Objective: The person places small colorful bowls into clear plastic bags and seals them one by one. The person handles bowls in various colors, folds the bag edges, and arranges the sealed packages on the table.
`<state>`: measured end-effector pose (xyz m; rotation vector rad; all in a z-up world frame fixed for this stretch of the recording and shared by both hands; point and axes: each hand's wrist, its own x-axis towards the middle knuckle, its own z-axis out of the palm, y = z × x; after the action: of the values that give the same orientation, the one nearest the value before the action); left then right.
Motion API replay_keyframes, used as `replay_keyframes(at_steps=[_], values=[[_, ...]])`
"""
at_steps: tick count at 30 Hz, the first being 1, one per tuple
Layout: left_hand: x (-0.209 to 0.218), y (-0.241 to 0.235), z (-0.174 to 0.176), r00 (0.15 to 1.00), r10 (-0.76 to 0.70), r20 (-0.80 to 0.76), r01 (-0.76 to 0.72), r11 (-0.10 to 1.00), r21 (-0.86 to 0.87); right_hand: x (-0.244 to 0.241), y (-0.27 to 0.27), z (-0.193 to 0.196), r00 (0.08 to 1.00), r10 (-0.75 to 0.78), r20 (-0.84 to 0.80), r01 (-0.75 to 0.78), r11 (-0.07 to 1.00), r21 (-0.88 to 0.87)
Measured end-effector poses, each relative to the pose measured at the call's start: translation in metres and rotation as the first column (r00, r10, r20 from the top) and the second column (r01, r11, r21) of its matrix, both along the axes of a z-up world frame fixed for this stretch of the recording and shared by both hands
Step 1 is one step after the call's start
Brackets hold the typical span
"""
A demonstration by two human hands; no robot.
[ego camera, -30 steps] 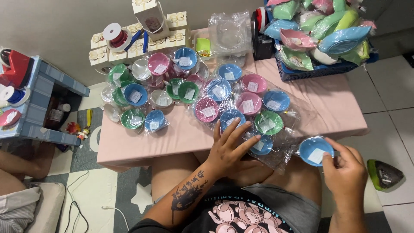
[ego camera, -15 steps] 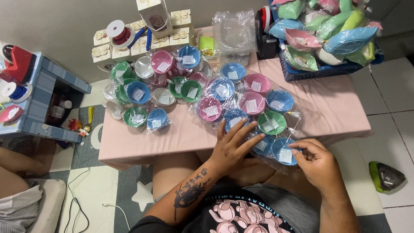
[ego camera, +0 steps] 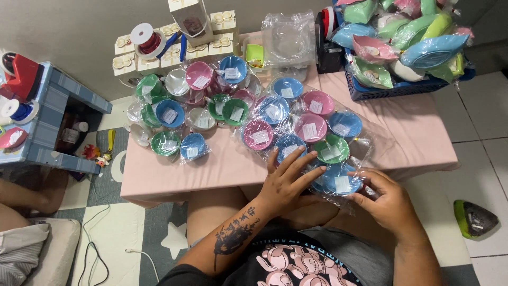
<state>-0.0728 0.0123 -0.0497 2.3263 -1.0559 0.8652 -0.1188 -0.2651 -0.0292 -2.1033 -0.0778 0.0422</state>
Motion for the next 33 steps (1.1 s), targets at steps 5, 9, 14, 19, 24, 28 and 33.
replay_keyframes(at_steps=[5,9,14,19,24,28,33], values=[[0.001,0.0,0.0,1.0,-0.006,0.012,0.007,1.0,-0.02,-0.002,0.014,-0.042,0.991,-0.119,-0.059,0.13,0.961,0.242],[0.0,-0.01,-0.02,0.996,-0.057,-0.073,0.046,0.987,-0.154,0.0,0.02,-0.049,0.974,-0.154,0.165,0.148,0.988,0.049],[-0.005,-0.012,0.0,0.994,-0.036,-0.102,0.023,0.991,-0.128,0.002,0.029,-0.023,0.9,0.084,0.428,0.014,0.976,-0.219],[0.001,-0.018,0.02,0.995,0.025,-0.096,-0.03,0.999,-0.046,0.01,0.018,-0.049,0.883,0.134,0.449,-0.029,0.972,-0.233],[0.008,-0.021,0.027,0.99,0.091,-0.105,-0.088,0.996,0.031,0.004,0.01,-0.045,0.911,0.131,0.392,-0.068,0.983,-0.17],[0.005,-0.014,0.036,0.997,0.067,-0.036,-0.065,0.997,0.05,-0.01,0.007,-0.016,0.967,0.093,0.235,-0.097,0.995,0.003],[-0.004,0.008,0.033,1.0,-0.002,-0.015,0.001,0.999,-0.037,-0.028,0.004,-0.004,0.992,-0.033,0.122,0.003,0.97,0.242]])
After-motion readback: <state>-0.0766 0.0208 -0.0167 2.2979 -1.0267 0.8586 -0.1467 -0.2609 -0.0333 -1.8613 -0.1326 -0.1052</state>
